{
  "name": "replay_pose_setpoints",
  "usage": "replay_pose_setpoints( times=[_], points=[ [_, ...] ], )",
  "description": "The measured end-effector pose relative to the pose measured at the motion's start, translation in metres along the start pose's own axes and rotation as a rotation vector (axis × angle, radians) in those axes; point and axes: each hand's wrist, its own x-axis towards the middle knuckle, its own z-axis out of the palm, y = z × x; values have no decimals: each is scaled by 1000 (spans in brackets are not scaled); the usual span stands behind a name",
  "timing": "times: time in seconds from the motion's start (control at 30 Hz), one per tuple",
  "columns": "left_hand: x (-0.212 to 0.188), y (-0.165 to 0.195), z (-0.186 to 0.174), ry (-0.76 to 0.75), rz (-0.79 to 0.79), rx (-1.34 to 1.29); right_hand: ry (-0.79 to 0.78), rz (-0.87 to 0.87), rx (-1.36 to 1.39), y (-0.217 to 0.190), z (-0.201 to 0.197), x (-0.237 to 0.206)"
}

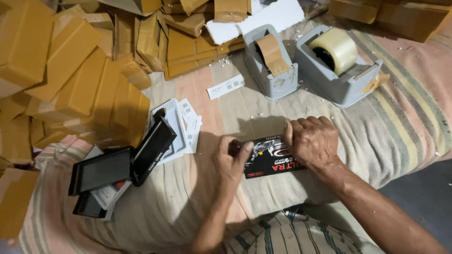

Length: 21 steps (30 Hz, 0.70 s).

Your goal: The person folds a small cardboard box and sets it aside. Then they open a white smartwatch box, remove the watch, strap, and charger, and place them into a white tray. They use a tape dispenser to apply clear tape to secure the items in the tray, then close the box and place a label on top.

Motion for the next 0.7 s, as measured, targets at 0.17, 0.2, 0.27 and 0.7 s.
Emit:
replay_pose_setpoints(
  times=[0.17, 0.2, 0.27, 0.7],
  points=[
    [-30, -13, 24, 126, -114, -184, -135, 74, -15, -17, -5, 17],
    [-29, -20, 26, 158, -145, -156, -145, 86, -14, -23, -6, 19],
    [-24, -36, 33, 252, -219, -197, -56, -23, 32, -40, -8, 17],
    [-14, -40, 27, 116, -575, -187, -399, -448, -13, -24, -1, -15]
  ],
)
